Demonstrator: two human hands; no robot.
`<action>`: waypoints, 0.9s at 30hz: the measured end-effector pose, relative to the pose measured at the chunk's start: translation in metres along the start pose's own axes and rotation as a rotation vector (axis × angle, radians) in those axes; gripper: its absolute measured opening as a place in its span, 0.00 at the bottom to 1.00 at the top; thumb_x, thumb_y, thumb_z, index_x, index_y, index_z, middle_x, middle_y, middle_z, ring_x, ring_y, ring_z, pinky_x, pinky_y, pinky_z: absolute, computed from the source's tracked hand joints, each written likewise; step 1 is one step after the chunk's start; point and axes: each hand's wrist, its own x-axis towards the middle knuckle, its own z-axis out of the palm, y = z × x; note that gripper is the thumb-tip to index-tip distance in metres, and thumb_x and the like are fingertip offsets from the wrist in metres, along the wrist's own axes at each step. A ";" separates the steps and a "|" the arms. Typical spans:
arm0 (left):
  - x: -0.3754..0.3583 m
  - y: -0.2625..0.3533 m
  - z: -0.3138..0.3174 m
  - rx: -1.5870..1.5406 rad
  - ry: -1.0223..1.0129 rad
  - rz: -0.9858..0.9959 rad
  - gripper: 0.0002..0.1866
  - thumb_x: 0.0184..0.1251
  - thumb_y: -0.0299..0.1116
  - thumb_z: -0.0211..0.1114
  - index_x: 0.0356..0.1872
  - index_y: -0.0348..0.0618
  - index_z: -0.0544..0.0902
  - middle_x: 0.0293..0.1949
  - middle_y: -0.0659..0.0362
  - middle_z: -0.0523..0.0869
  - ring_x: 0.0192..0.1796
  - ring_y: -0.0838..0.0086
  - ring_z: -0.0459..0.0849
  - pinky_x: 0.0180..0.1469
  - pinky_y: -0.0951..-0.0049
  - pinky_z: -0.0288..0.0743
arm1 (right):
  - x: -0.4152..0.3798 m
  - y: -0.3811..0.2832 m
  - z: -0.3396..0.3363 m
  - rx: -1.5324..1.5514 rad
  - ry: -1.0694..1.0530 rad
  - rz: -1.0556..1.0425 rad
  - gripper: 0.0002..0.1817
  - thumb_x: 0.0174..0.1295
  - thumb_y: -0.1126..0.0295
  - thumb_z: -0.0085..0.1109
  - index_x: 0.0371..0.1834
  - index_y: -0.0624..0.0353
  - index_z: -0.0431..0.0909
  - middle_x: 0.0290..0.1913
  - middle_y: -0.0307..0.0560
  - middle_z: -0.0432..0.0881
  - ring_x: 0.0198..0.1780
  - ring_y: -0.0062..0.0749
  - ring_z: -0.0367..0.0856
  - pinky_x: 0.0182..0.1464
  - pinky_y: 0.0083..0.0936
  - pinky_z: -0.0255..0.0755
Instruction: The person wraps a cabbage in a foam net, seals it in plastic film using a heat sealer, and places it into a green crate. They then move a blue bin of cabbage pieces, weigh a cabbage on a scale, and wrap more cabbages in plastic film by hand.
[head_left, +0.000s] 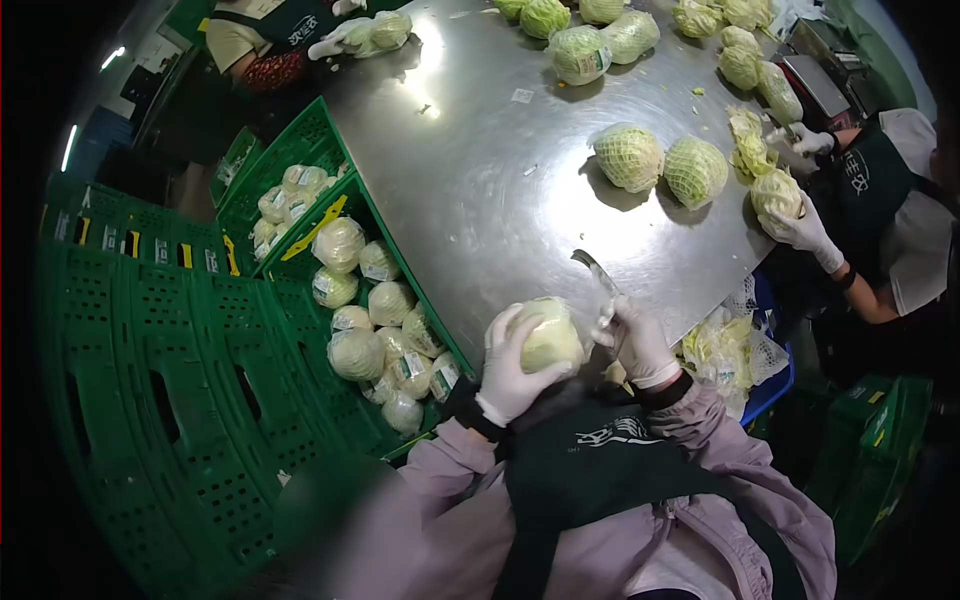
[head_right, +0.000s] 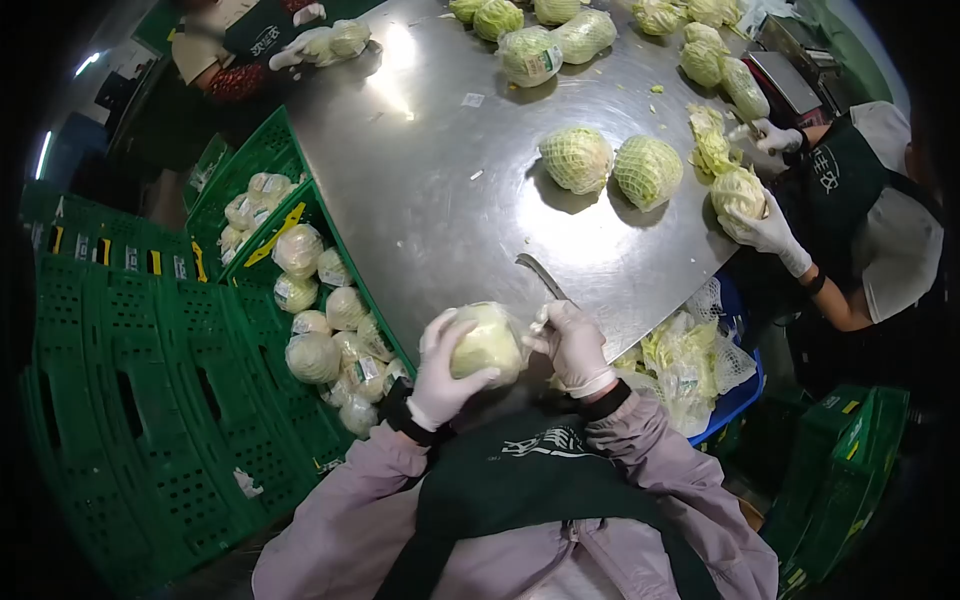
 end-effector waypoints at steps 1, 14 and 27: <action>-0.003 -0.004 0.000 0.001 0.009 -0.002 0.33 0.45 0.36 0.76 0.56 0.44 0.75 0.61 0.47 0.66 0.63 0.54 0.66 0.66 0.61 0.59 | -0.004 -0.009 0.004 -0.005 -0.007 0.002 0.08 0.71 0.67 0.45 0.36 0.56 0.72 0.31 0.37 0.74 0.31 0.22 0.73 0.32 0.20 0.73; -0.003 0.013 0.017 -0.016 -0.151 0.335 0.17 0.46 0.37 0.73 0.39 0.46 0.82 0.43 0.57 0.78 0.52 0.59 0.75 0.58 0.57 0.65 | -0.045 -0.048 0.062 0.378 -0.280 0.245 0.04 0.69 0.71 0.45 0.40 0.58 0.69 0.29 0.34 0.67 0.27 0.16 0.64 0.28 0.13 0.65; -0.024 -0.011 -0.027 0.103 -0.453 0.369 0.13 0.52 0.33 0.69 0.16 0.45 0.74 0.21 0.59 0.72 0.28 0.62 0.73 0.34 0.64 0.64 | -0.041 -0.059 -0.048 0.340 -0.332 0.394 0.07 0.69 0.72 0.44 0.44 0.63 0.70 0.35 0.41 0.71 0.32 0.22 0.70 0.30 0.17 0.68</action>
